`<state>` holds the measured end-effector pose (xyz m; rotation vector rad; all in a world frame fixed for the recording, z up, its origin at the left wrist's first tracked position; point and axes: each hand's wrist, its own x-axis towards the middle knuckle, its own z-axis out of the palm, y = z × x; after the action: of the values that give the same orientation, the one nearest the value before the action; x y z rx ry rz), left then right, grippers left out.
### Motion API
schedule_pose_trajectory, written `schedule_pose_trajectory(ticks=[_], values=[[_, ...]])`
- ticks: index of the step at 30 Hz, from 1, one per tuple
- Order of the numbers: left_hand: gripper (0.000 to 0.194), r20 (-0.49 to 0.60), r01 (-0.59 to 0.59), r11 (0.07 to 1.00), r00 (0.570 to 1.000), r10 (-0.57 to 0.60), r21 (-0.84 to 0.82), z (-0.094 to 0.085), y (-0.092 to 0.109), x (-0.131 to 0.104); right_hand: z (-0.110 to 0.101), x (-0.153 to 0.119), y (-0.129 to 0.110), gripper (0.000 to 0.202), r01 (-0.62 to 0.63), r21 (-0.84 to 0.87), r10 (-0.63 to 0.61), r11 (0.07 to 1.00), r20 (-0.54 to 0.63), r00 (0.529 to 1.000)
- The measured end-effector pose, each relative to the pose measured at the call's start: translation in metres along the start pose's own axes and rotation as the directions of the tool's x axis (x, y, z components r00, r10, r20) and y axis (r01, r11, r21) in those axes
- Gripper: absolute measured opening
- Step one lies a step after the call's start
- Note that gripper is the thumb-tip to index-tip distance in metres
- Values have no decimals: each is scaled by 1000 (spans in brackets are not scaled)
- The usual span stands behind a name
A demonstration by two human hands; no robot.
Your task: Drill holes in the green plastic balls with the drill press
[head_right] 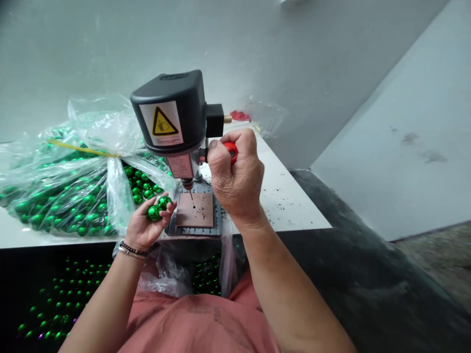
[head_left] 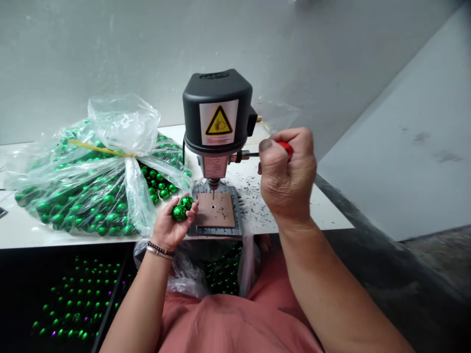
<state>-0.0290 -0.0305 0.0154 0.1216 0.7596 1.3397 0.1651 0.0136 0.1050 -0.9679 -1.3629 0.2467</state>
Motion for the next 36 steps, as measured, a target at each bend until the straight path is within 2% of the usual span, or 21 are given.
schedule_pose_trajectory(ticks=[4,7,12,16,20,24,26,31,33,36], values=[[22,-50,-40,995,998,45,94,2,-5,1,-1,0,1,16,41,12,-41,999,0,999],[25,-88,-17,988,996,31,155,1,-6,-1,-1,0,1,16,65,23,-65,998,-10,998],[23,-46,56,997,998,-54,44,0,-9,-6,-1,0,0,12,85,18,-85,996,-19,996],[14,-10,148,988,989,-149,-46,5,-18,-9,-1,-1,0,11,86,29,-85,996,-18,996],[15,7,227,972,974,-227,-61,8,-26,-11,-1,-1,0,13,83,36,-83,996,-11,997],[23,57,196,981,979,-196,-7,7,-29,-12,-1,-1,1,12,105,35,-104,994,-14,994],[21,46,187,982,981,-187,-2,6,-29,-12,-1,-1,2,12,113,38,-112,993,-17,994],[22,91,240,971,966,-241,20,5,-31,-12,-1,-1,2,13,97,46,-97,994,-17,995],[20,83,188,980,978,-193,71,5,-31,-11,-1,-2,2,12,103,43,-102,994,-18,995],[23,-7,61,984,998,-60,169,5,-30,-9,-1,-2,2,12,90,33,-90,995,-12,996]])
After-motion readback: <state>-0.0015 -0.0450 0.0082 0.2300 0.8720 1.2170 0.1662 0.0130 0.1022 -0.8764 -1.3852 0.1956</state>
